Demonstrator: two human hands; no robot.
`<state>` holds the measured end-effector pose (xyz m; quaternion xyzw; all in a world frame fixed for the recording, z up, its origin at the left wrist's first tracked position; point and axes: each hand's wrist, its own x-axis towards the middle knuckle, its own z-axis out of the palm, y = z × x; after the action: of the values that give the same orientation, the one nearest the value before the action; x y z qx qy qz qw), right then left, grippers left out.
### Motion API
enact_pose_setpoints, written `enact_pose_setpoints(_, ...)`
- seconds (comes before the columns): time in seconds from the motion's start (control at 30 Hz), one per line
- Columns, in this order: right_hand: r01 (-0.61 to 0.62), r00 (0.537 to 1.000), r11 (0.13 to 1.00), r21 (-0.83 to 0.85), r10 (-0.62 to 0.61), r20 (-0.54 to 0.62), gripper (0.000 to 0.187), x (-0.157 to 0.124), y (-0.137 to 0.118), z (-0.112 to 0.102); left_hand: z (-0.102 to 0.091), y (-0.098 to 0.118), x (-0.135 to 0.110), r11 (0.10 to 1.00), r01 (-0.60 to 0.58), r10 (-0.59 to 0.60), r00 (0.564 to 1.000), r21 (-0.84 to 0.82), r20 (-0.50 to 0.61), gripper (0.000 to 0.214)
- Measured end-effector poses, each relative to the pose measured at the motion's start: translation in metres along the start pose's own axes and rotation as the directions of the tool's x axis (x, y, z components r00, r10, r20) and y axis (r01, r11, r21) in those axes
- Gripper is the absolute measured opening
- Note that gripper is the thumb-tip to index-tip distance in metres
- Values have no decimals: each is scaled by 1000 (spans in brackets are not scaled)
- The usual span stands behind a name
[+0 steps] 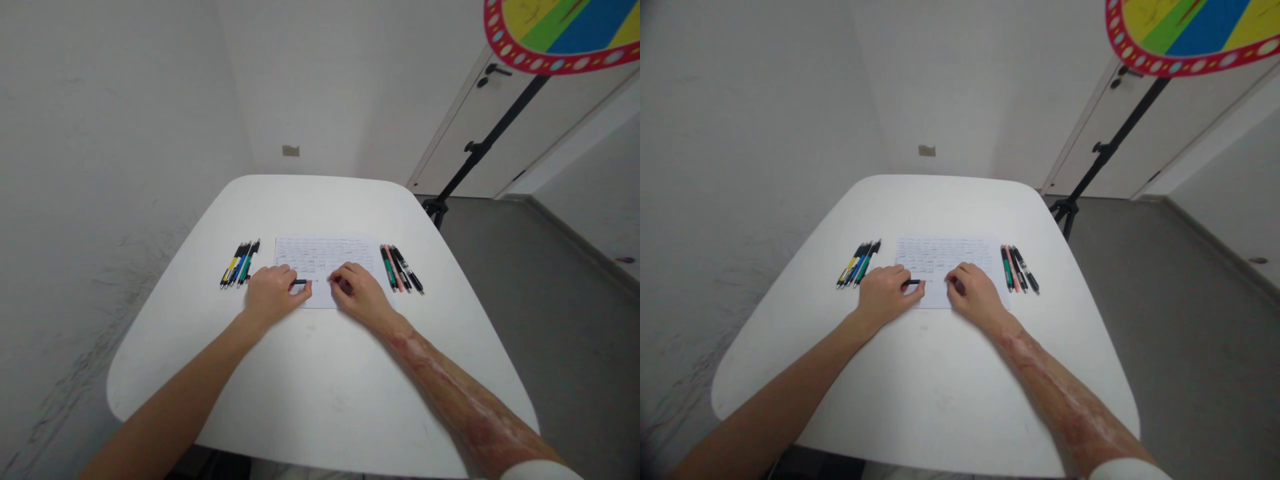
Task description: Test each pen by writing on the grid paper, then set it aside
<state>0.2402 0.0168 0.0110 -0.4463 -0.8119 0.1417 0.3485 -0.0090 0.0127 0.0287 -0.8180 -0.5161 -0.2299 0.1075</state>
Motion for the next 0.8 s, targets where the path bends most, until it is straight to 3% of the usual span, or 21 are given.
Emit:
enact_pose_setpoints(0.2,22,999,1000,-5,-22,26,19,0,-1,0,1,0,0,999,-33,33,999,9,-8,35)
enact_pose_setpoints(0.4,154,979,987,-46,-159,-125,18,-1,-9,-6,2,-1,-1,998,-60,60,998,1,-21,36)
enact_pose_setpoints(0.53,251,965,967,-40,-253,-74,17,-1,-13,-6,3,0,-1,995,-99,98,995,-27,-25,38)
enact_pose_setpoints(0.8,280,960,960,-29,-280,-27,13,1,-12,-1,1,2,-1,983,-170,169,985,-76,-18,39)
